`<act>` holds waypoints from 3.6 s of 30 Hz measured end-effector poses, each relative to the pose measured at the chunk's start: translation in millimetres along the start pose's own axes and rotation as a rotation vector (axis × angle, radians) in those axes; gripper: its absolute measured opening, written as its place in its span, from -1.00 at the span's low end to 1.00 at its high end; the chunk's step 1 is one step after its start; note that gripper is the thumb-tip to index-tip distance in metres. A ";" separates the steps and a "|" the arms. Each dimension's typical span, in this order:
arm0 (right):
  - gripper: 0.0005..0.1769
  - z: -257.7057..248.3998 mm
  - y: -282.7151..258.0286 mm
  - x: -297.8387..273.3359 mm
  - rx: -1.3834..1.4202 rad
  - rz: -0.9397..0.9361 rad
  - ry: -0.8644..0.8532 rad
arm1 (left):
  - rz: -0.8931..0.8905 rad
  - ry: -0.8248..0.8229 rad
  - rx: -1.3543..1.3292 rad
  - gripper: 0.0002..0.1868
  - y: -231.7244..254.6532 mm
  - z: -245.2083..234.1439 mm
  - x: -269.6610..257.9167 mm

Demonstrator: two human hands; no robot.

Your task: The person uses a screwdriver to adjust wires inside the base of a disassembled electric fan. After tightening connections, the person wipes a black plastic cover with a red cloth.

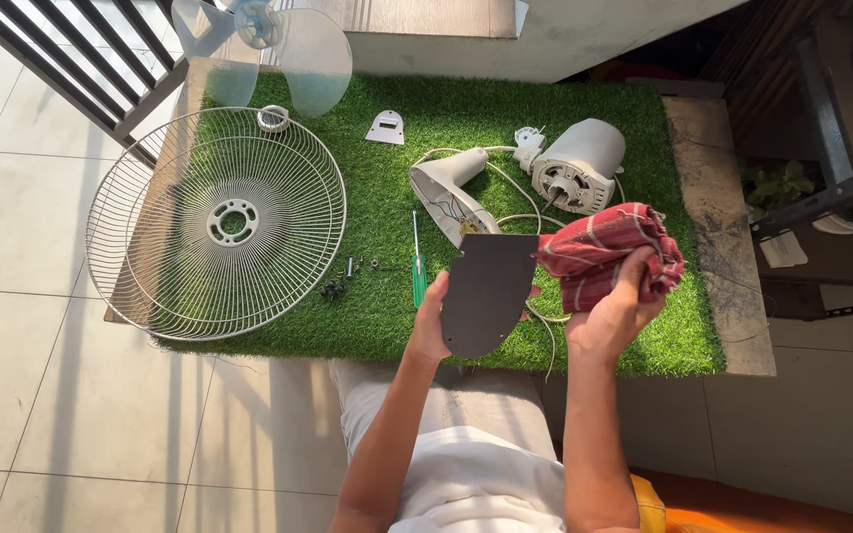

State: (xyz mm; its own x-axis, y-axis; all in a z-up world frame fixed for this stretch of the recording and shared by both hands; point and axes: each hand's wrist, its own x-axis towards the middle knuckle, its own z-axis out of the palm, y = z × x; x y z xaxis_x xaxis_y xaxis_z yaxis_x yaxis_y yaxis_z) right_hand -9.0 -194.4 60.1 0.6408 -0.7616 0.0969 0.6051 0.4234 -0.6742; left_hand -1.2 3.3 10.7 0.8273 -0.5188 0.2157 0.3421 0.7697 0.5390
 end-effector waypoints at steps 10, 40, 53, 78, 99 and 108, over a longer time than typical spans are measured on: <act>-0.66 12.0 6.0 -16.3 -0.146 -0.064 -0.097 | 0.225 -0.032 0.048 -0.14 30.7 18.6 6.4; -0.39 -5.7 34.6 -121.2 -0.592 -0.234 -1.019 | 0.338 0.238 -0.044 -0.28 21.2 7.2 23.6; -0.49 -15.0 24.1 -99.3 -0.820 -0.359 -1.032 | 0.382 0.194 -0.037 -0.16 26.4 44.9 31.4; -0.31 18.4 25.8 -42.2 -0.907 -0.339 -0.719 | 0.152 0.079 0.116 -0.26 -63.6 3.0 -19.3; -0.63 9.9 24.2 -87.1 -0.786 -0.377 -0.850 | 0.098 0.067 0.215 -0.11 -92.7 -60.3 0.6; -0.43 -20.9 33.5 -92.7 -0.572 0.155 -0.726 | 0.375 0.106 0.418 -0.13 -8.6 -8.0 23.4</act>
State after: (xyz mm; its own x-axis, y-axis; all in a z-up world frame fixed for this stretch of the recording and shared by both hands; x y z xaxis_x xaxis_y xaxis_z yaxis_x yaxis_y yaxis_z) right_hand -58.0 -119.9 13.3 0.9495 -0.1429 0.2793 0.2878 0.0420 -0.9568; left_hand 18.8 -12.5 4.6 0.9056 -0.1816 0.3833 -0.1714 0.6699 0.7224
